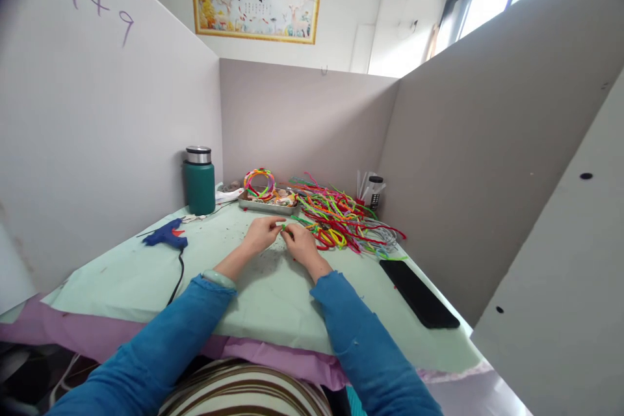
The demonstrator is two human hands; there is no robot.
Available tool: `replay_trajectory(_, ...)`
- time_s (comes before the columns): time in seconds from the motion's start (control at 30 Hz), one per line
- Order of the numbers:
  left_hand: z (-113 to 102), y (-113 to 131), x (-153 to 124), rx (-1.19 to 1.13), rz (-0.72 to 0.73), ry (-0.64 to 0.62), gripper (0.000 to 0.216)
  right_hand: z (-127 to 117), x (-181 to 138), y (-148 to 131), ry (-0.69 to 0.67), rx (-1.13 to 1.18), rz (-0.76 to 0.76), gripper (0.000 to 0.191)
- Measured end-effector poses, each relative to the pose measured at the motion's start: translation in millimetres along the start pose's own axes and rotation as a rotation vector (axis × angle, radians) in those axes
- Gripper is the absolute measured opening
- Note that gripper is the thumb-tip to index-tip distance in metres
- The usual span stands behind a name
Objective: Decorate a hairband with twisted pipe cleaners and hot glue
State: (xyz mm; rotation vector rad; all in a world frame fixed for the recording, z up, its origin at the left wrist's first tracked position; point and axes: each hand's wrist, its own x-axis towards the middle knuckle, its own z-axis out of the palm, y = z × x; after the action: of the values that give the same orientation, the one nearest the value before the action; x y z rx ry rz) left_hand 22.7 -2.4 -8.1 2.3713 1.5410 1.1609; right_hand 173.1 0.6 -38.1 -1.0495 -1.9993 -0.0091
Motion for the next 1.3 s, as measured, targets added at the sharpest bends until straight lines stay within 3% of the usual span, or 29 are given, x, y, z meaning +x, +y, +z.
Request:
replay_trajectory(0.57, -3.7, 5.2, 3.8, -0.106, -0.046, -0.023, 0.025, -2.5, 1.2, -2.0, 0.015, 0.039, -0.036, 0.02)
replay_trajectory(0.93, -5.9, 5.5, 1.8, -0.031, -0.055, 0.086, 0.021, -3.4, 3.2, -8.2, 0.024, 0.088, -0.061, 0.02)
replay_trajectory(1.3, -7.1, 1.7, 6.4, -0.093, -0.143, -0.064, 0.025, -1.0, 2.0, -1.4, 0.009, -0.013, -0.01, 0.019)
